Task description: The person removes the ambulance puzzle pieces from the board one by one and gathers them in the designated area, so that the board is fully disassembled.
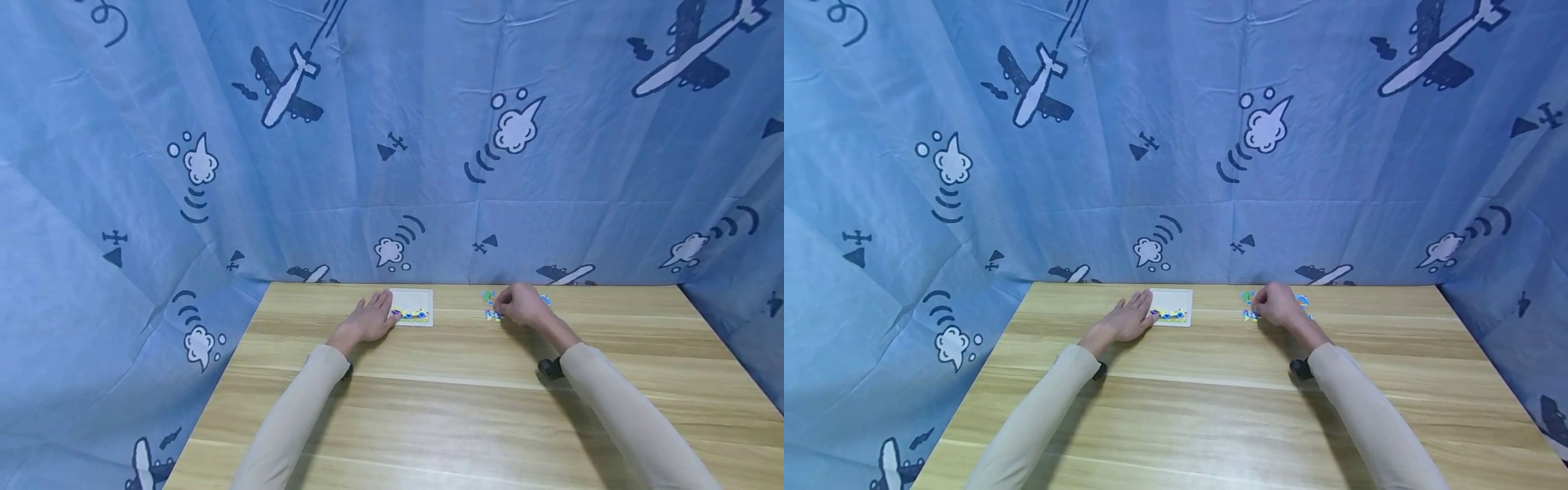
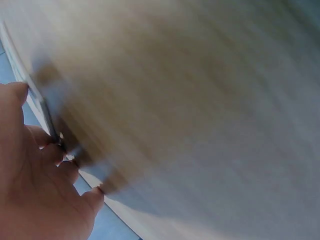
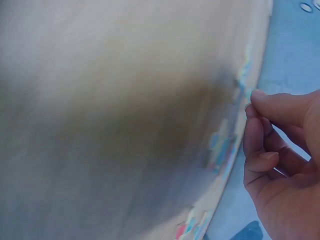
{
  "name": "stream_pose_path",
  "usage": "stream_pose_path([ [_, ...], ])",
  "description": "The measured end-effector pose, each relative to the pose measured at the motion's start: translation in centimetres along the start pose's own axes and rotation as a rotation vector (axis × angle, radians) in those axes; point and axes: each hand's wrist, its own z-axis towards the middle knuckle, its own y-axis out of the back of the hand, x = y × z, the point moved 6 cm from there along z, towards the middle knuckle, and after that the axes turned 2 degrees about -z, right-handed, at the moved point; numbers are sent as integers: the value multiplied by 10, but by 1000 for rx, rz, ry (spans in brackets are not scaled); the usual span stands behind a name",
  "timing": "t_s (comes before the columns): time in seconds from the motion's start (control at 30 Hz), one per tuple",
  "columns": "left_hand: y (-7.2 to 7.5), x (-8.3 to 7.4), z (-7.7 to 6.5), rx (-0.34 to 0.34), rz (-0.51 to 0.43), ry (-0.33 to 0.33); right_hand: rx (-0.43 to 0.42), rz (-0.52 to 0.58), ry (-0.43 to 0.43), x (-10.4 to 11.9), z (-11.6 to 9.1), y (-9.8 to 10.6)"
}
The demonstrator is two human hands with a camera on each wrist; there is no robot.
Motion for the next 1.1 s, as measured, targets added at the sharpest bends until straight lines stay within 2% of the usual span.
stream_pose_path([
  [0.1,3,-1,-1,-2,-19,0,-29,42,9,6,0,6],
  [0.2,4,-1,-1,-11,-42,-1,-61,38,40,16,3,10],
  [0.4,5,-6,-4,-41,-35,-37,-59,67,85,44,10,7],
  [0.53,3,-15,-8,-49,-11,-79,-33,108,142,65,15,-4],
  [0.8,-9,-35,-15,-14,60,-123,44,116,195,101,24,-39],
  [1.1,-12,-47,-22,-49,149,-173,41,95,235,119,29,-67],
])
